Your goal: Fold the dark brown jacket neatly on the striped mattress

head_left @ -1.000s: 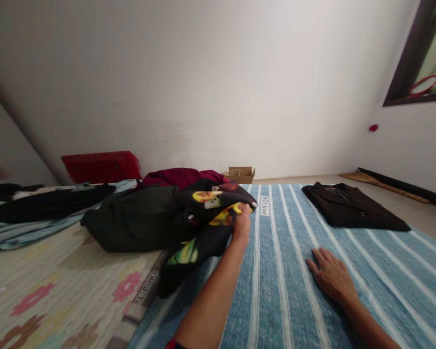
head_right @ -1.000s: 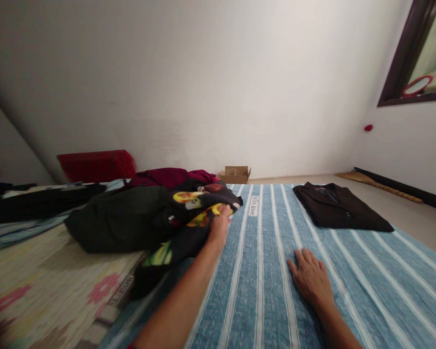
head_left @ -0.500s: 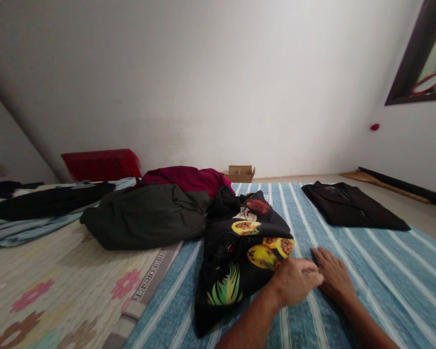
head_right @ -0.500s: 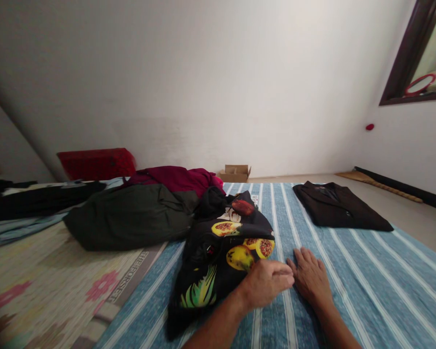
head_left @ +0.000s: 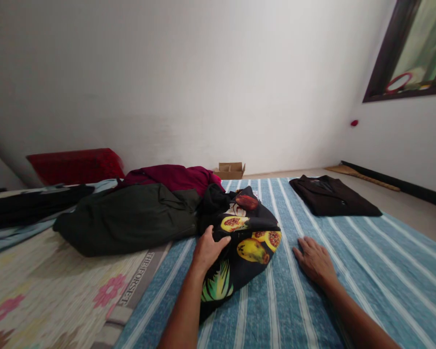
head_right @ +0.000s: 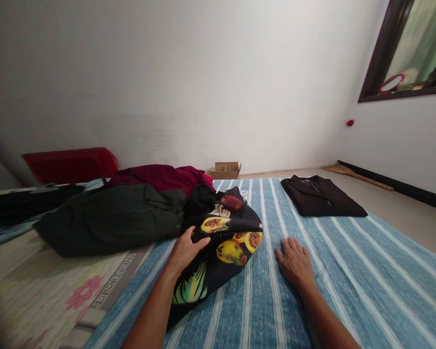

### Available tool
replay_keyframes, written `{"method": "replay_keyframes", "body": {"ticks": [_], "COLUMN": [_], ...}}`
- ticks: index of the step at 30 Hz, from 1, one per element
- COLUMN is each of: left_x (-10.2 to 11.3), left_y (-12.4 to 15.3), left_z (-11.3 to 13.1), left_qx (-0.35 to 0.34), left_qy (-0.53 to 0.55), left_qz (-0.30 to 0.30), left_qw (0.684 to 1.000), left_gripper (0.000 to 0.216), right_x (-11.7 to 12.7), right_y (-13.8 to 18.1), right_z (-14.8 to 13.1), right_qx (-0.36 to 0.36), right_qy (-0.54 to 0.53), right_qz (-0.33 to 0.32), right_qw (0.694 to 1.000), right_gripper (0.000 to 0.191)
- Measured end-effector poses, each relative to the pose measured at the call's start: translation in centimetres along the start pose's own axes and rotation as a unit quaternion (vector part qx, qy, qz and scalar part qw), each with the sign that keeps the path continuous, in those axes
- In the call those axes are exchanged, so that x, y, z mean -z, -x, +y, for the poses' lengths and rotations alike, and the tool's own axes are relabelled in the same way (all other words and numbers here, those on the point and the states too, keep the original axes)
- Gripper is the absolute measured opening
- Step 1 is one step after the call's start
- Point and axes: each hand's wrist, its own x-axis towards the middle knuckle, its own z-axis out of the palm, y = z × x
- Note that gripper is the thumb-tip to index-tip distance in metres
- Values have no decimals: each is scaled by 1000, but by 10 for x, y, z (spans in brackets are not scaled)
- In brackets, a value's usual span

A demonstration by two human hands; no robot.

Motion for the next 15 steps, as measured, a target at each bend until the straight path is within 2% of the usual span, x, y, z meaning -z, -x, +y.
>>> {"method": "replay_keyframes", "body": {"ticks": [2, 5, 10, 15], "left_x": [-12, -22, -18, -12], "left_y": [4, 11, 18, 17], "left_z": [-2, 2, 5, -6], "left_qx": [0, 2, 17, 58], "left_qy": [-37, -105, -180, -123], "left_qz": [-9, 15, 84, 77], "left_qw": [999, 994, 980, 988], "left_gripper": [68, 61, 50, 65], "right_x": [1, 3, 4, 4], "right_y": [0, 0, 1, 2], "right_z": [-1, -1, -1, -1], "right_qx": [-1, 0, 3, 13], "right_qy": [1, 1, -3, -5], "right_qz": [0, 3, 13, 24], "right_qw": [1000, 1000, 1000, 1000], "right_gripper": [52, 51, 49, 46]}}
